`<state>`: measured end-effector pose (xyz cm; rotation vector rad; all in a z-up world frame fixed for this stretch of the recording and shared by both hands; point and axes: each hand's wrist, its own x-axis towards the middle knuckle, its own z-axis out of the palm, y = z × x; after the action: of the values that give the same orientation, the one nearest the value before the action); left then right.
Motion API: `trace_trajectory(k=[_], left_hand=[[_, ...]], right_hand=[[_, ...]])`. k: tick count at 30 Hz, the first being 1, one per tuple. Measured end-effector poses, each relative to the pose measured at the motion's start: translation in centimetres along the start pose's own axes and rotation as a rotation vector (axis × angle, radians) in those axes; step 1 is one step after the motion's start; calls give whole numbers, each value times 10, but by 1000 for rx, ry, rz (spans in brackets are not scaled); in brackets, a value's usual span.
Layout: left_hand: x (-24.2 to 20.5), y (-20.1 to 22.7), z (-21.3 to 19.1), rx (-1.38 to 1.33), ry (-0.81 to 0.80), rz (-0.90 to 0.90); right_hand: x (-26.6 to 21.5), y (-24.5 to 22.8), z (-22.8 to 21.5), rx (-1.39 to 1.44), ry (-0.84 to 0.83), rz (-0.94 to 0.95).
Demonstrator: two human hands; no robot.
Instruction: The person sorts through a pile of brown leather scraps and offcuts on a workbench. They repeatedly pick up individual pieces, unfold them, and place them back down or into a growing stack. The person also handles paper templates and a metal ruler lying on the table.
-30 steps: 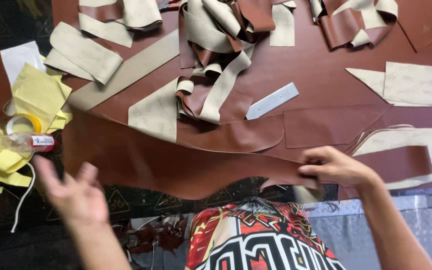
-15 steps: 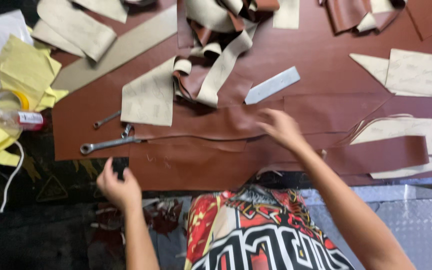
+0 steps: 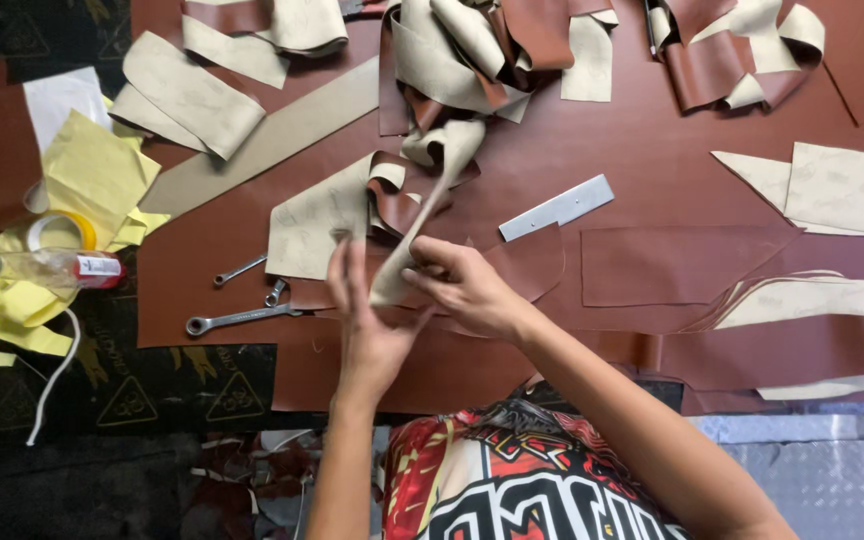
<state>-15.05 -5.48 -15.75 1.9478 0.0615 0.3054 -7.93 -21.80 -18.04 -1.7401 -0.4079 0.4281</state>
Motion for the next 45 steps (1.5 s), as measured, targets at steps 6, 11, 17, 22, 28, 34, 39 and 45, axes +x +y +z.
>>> trace_trajectory(k=[6,11,17,22,28,34,39,45], left_hand=[[40,46,-1,-98,-357,-15],[28,27,14,-299,-394,189],[37,-35,81,-585,-139,27],[8,40,79,-490,-333,16],[-13,134,80,-42,-220,206],[-40,204,119,1006,181,145],[-55,228,144,1767,363,-87],[-29,165,115,571,181,263]], right_hand=[[-12,-75,-49,197,115,19],[-63,-128,-80,-68,149,-177],[-117,-189,-104,201,-119,-18],[-143,-189,-99,245,61,-218],[-145,-162,-82,278,183,-154],[-144,-140,-51,141,41,-244],[-138,-130,-39,282,102,-149],[-150,-133,-66,443,336,25]])
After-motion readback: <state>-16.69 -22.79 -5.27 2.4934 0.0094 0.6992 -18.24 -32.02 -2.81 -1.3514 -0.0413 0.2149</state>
